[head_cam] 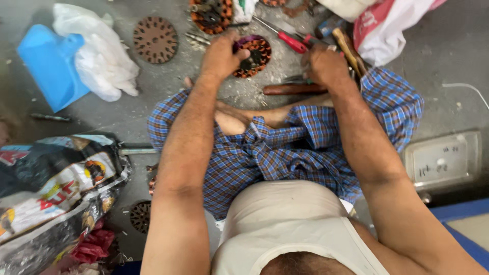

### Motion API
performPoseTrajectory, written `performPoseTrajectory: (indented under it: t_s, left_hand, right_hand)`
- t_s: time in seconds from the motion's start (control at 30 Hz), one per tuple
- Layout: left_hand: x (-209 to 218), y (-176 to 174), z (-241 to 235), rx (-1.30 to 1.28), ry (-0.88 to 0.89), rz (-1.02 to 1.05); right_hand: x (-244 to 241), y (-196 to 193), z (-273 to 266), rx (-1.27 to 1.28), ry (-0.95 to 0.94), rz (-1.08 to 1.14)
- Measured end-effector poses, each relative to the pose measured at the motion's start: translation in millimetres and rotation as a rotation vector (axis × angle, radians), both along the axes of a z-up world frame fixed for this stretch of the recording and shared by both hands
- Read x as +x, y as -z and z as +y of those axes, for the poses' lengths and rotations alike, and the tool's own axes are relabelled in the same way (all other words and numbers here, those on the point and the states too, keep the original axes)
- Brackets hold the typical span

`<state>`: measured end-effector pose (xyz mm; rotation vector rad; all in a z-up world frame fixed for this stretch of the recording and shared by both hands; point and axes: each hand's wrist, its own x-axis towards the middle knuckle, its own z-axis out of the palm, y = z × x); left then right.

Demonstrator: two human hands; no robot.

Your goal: The person assembles a fan motor stator, placing a copper-wound core onto a shaft and using pliers to secure components.

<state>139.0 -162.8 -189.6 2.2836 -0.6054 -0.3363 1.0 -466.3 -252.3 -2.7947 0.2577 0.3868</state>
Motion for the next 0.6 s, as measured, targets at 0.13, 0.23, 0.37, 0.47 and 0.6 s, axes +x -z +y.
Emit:
performPoseTrajectory:
  t_s: [0.13, 0.23, 0.37, 0.47, 0.6]
  left_hand:
    - [-4.6, -5.4, -0.1, 0.099, 0.071, -0.051]
    - [-6.8, -11.8, -1.9, 0.116, 0.102, -0.006]
    - [-8.1, -3.3, -3.9, 0.092, 0.094, 0.159]
    - [-7.9, 6.8, -2.6, 0.096, 0.074, 0.16]
    - [-7.9, 17.8, -6.5, 0.126, 0.037, 0.205]
  right_hand:
    - [1.0, -3.0, -37.7, 0.005, 0.135, -0.085]
    - [2.8, -28.8, -37.0, -0.011, 0.275, 0.105]
    - [3.3, -19.2, -18.6, -0.195, 0.153, 0.242]
    - [-7.2, 12.6, -10.3, -0.295, -0.085, 0.065]
    - [0.0, 24.1, -9.4, -0.002, 0.026, 0.104]
